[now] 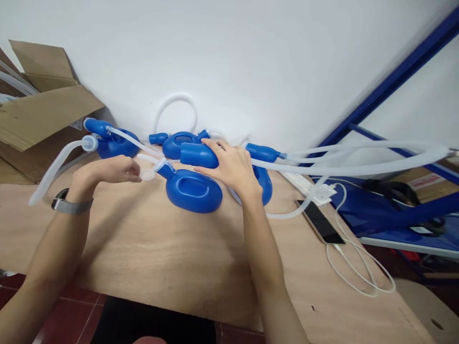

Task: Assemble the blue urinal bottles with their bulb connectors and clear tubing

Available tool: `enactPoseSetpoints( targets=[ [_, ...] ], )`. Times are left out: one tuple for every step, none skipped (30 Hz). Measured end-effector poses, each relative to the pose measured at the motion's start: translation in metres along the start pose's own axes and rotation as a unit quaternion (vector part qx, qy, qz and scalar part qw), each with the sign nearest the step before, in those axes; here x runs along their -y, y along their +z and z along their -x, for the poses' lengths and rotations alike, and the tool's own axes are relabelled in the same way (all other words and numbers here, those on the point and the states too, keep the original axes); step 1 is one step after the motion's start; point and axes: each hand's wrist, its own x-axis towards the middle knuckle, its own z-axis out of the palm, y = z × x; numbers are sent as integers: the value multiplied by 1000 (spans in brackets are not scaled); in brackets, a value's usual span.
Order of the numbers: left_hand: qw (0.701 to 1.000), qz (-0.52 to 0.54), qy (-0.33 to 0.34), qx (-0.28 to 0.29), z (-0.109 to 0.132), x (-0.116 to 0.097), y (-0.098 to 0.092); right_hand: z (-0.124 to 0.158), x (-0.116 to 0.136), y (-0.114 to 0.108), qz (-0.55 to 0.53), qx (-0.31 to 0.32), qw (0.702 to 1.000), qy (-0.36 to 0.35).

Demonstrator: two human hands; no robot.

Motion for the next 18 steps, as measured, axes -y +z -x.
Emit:
enactPoseSetpoints(
  targets=[
    [999,-16,-27,9,-6,9,4,-2,-2,7,6,6,1000,-1],
    [998,-32,-42,15,-11,17,8,-4,-4,16,10,7,1000,-2],
    [998,-46,-47,18,-16,23,12,-7,-4,26,14,3,1000,-2],
    [997,-59,-44,18,-20,27,15,-9,-3,36,20,-7,1000,0],
    [997,-69,-38,18,-23,27,18,-11,-2,48,28,-20,999,5],
    [996,-78,-29,10,-25,25,20,-12,1,60,36,-33,999,12],
    [996,-88,-17,-11,-26,21,21,-13,4,71,42,-45,998,19],
    [994,-99,1,-43,-26,14,22,-14,6,82,44,-54,997,27],
    [990,-112,25,-83,-25,5,23,-14,9,92,43,-61,997,36],
    [982,-129,55,-125,-23,-4,25,-14,11,100,38,-65,996,43],
    [970,-149,93,-165,-21,-13,27,-14,13,107,30,-66,996,49],
    [956,-172,131,-197,-20,-22,31,-14,15,112,20,-64,996,54],
    [942,-195,165,-218,-20,-29,35,-15,15,115,7,-57,997,58],
    [928,-216,193,-232,-21,-35,41,-15,15,117,-10,-45,997,63],
    [917,-233,216,-241,-23,-38,46,-16,15,117,-29,-26,997,69],
    [910,-244,232,-242,-27,-40,52,-16,15,116,-50,-6,996,77],
    [908,-245,243,-239,-31,-40,58,-17,14,114,-70,16,994,88],
    [909,-240,249,-233,-35,-39,62,-18,13,111,-88,37,990,103]
  ],
)
